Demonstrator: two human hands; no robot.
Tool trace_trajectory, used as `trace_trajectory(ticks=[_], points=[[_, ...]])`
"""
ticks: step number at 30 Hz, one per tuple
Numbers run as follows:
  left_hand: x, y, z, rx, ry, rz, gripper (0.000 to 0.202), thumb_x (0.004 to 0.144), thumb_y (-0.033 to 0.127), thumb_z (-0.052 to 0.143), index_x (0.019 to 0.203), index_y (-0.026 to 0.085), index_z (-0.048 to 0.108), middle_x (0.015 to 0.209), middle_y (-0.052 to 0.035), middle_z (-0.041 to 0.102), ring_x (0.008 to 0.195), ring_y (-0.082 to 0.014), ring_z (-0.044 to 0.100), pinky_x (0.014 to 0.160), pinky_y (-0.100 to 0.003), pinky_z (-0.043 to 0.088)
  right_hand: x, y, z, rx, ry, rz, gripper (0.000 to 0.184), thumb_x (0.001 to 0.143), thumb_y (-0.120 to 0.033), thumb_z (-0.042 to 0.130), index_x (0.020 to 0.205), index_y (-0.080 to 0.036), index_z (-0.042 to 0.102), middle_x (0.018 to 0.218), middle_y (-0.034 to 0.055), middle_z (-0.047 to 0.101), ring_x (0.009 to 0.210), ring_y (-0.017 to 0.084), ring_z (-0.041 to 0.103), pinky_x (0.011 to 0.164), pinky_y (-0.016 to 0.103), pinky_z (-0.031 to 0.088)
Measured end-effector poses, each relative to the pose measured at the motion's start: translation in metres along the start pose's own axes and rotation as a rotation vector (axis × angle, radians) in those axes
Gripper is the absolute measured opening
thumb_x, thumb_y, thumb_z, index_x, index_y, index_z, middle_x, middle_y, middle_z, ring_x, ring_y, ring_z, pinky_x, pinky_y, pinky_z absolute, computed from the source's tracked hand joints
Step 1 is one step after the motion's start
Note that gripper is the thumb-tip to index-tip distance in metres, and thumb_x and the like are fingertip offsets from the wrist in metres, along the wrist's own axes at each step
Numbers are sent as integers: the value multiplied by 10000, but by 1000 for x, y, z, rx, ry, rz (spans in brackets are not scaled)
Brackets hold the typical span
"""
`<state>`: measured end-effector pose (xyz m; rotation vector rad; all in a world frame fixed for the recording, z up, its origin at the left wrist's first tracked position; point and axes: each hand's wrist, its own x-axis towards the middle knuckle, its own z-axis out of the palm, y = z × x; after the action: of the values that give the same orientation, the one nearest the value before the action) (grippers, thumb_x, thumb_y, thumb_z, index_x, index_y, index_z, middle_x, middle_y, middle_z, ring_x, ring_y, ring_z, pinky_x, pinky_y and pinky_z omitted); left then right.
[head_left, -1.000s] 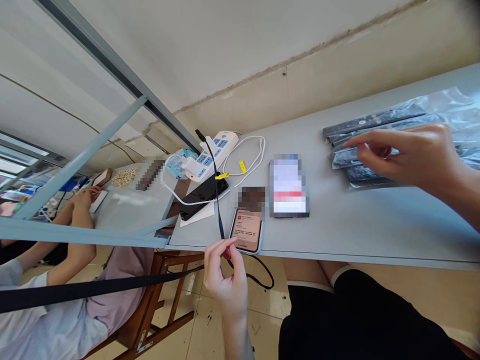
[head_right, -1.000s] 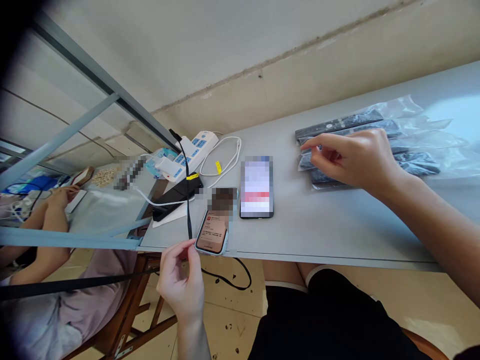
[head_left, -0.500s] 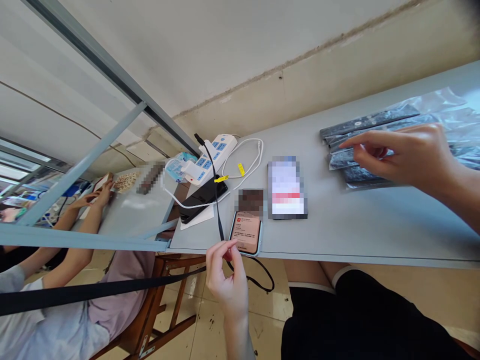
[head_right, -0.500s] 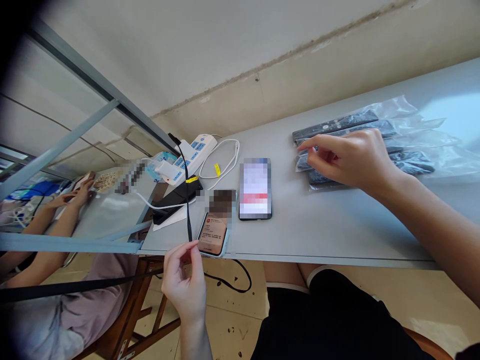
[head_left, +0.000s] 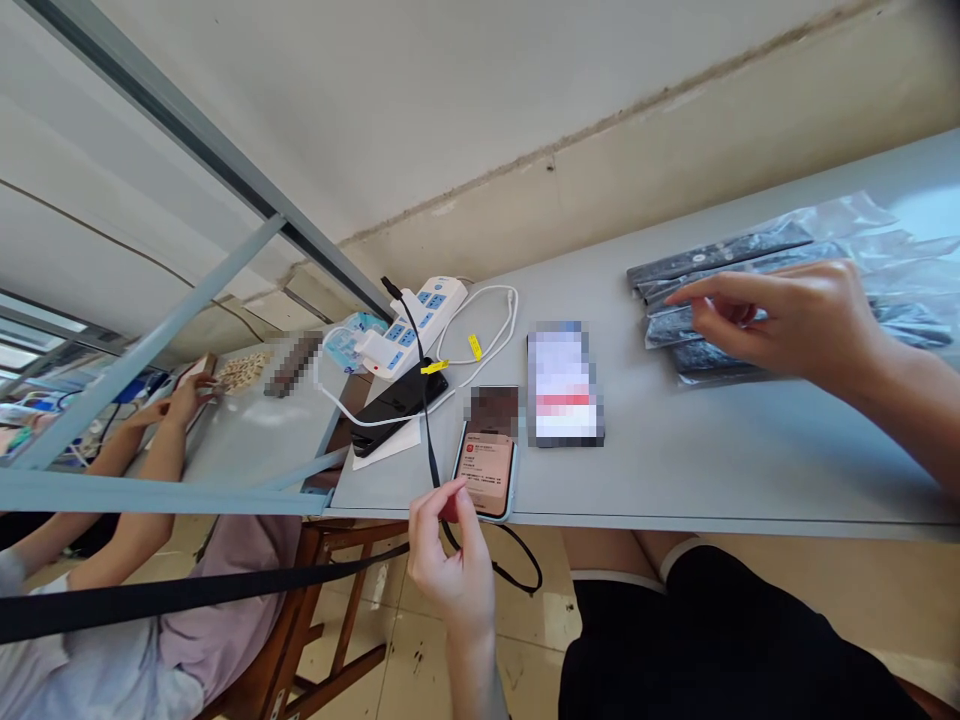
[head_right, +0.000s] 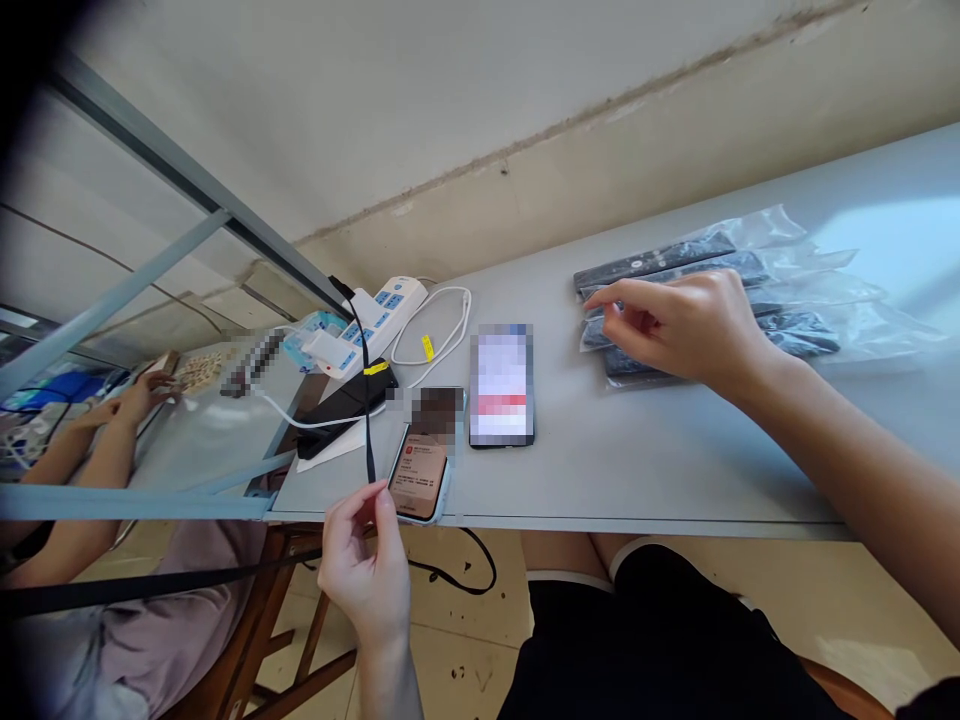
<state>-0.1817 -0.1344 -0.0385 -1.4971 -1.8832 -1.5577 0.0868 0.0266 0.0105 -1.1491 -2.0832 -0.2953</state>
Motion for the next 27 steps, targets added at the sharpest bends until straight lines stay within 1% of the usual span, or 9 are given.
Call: trace_trajectory(ticks=[4,6,12,15,21,23,27], points=[[2,3,3,-16,-19,-15,112,777,176,593,837,246,658,707,12,622,590,-124,576,492,-252,484,-1,1,0,-11,-8,6,362,836,-305,333,813,-303,694,458,-26,479,437,107,473,451,269,398],[2,4,4,-22,-11,-23,97,778,193,596,834,241,658,703,12,621,584,-124,572,495,-254,483,-1,2,-1,-17,-18,15,363,837,-314,328,804,-320,690,454,-30,476,439,108,474,454,268,400],[2,5,3,-10,-28,-68,93,798,186,577,852,200,651,730,11,633,615,-91,567,562,-205,483,0,1,-2,0,-15,-9,361,840,-303,331,791,-325,688,446,-33,468,434,106,469,448,264,402],[0,5,2,6,4,-76,82,797,194,583,840,192,652,734,9,638,622,-91,572,573,-200,484,0,0,-2,21,-5,-48,359,848,-296,334,790,-339,686,443,-41,468,417,101,461,442,262,395],[-2,6,1,20,45,-77,86,786,190,598,853,192,652,739,12,644,624,-90,582,577,-192,494,1,-2,-5,32,47,-162,369,853,-227,344,766,-312,693,413,-43,420,378,90,422,405,250,374],[-1,6,0,23,53,-79,90,785,187,601,859,193,652,743,14,647,630,-86,586,588,-185,497,1,-3,-6,34,58,-166,374,850,-221,345,765,-315,697,411,-41,415,375,91,414,400,252,366],[-1,7,-3,37,74,-87,93,785,178,605,864,200,650,754,21,655,635,-67,584,604,-159,491,0,-5,-6,38,31,-142,370,847,-231,359,771,-346,702,420,-37,425,384,96,425,406,257,358]])
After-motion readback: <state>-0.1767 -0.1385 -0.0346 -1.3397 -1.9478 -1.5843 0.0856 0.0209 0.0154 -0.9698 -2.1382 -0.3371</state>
